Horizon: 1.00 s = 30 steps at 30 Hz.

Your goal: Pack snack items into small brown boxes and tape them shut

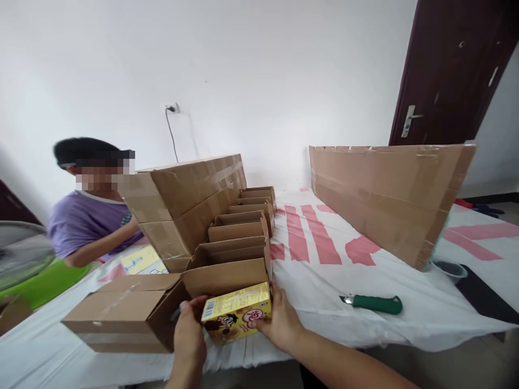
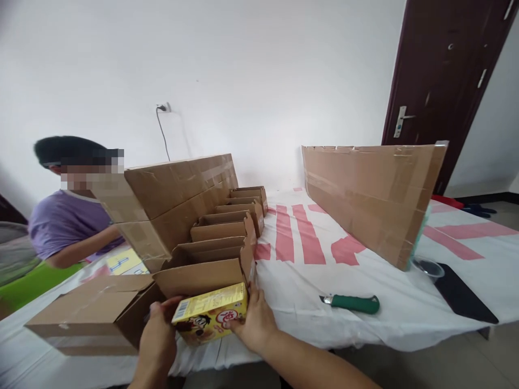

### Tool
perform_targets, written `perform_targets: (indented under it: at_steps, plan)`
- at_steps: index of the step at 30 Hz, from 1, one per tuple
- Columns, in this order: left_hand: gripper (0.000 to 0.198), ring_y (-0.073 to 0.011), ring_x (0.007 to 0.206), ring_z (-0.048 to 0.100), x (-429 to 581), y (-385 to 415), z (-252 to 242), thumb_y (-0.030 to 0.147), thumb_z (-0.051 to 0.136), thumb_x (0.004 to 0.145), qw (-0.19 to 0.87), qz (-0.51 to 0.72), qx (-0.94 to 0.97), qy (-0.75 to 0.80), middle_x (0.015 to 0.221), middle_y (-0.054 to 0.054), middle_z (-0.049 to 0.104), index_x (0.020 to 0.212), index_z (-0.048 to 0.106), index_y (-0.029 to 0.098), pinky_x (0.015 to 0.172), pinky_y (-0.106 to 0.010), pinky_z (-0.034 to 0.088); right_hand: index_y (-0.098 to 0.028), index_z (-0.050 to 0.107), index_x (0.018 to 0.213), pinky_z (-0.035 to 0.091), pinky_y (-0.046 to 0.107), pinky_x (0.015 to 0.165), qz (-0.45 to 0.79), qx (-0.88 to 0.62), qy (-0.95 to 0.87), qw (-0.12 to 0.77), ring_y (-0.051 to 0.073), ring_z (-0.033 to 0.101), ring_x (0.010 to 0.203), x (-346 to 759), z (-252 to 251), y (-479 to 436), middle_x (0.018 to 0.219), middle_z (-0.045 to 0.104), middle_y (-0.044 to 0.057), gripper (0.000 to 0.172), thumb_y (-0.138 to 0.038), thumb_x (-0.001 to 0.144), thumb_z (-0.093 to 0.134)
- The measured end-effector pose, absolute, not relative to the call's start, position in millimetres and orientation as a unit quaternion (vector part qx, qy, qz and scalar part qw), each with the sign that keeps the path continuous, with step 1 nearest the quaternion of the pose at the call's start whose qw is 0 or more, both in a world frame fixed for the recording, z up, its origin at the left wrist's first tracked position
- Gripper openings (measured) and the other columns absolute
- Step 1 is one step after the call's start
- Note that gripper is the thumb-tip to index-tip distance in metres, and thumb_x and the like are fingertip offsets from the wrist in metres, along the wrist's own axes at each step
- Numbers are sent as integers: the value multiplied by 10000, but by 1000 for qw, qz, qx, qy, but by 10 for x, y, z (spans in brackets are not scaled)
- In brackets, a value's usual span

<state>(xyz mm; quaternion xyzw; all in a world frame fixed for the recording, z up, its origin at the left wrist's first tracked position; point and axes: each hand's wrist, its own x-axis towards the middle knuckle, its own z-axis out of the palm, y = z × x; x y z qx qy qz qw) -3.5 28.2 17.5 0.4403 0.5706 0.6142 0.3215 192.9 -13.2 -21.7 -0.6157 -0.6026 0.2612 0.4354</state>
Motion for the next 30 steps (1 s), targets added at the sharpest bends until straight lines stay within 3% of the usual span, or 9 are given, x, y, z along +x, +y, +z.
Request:
perform_targets:
  at_steps: [4,6,8,10,12,15,24,30]
  plan:
    - [396,-275,1017,576,-23,108,239,529,440,839,22,613,556,562,1050,-100,604,997,564,188,928,-432,449,-156,341,1421,423,496,967,227,-613,-631,417,393,526,1159,1878,-313,-94,1281,523,186,897,-419,658,732]
    - [322,-260,964,585,36,-3,240,461,540,810,-79,568,632,521,991,-95,603,981,559,189,885,-395,465,-152,333,1422,428,497,961,214,-617,-635,413,388,533,1152,1883,-353,-93,1294,516,189,890,-422,669,723]
    - [289,-198,741,611,119,-83,206,436,576,806,-88,522,702,477,795,-33,606,968,554,198,718,-309,497,-133,325,1416,436,490,958,209,-619,-636,410,373,540,1146,1891,-369,-98,1298,510,192,887,-413,673,720]
    - [355,-153,541,577,207,-113,150,460,573,812,-58,454,741,491,640,33,576,1056,546,203,549,-250,450,-119,328,1402,446,479,953,209,-616,-639,411,354,547,1136,1899,-363,-103,1279,517,188,871,-424,684,714]
    - [469,-158,494,584,280,-100,97,497,548,818,-42,378,740,555,599,50,587,1179,512,201,488,-241,403,-128,337,1387,455,461,948,208,-610,-642,416,331,557,1121,1908,-348,-109,1253,530,172,833,-424,700,704]
    - [496,-193,602,649,339,-41,57,511,499,836,-46,322,725,607,697,5,660,1214,522,191,533,-258,422,-151,353,1364,462,437,948,204,-601,-644,428,306,562,1110,1921,-333,-114,1231,538,150,754,-330,713,687]
    - [431,-234,821,683,398,125,-2,442,476,878,-75,344,737,577,952,-96,719,1175,571,144,707,-306,505,-159,393,1294,463,403,954,186,-581,-643,463,268,548,1104,1934,-396,-102,1170,535,129,584,-167,741,582]
    - [410,-239,853,673,432,220,-39,417,462,908,-119,370,743,545,953,-111,705,1181,554,124,751,-325,509,-148,406,1267,460,420,969,187,-577,-639,473,273,540,1110,1930,-436,-92,1162,530,136,557,-138,730,557]
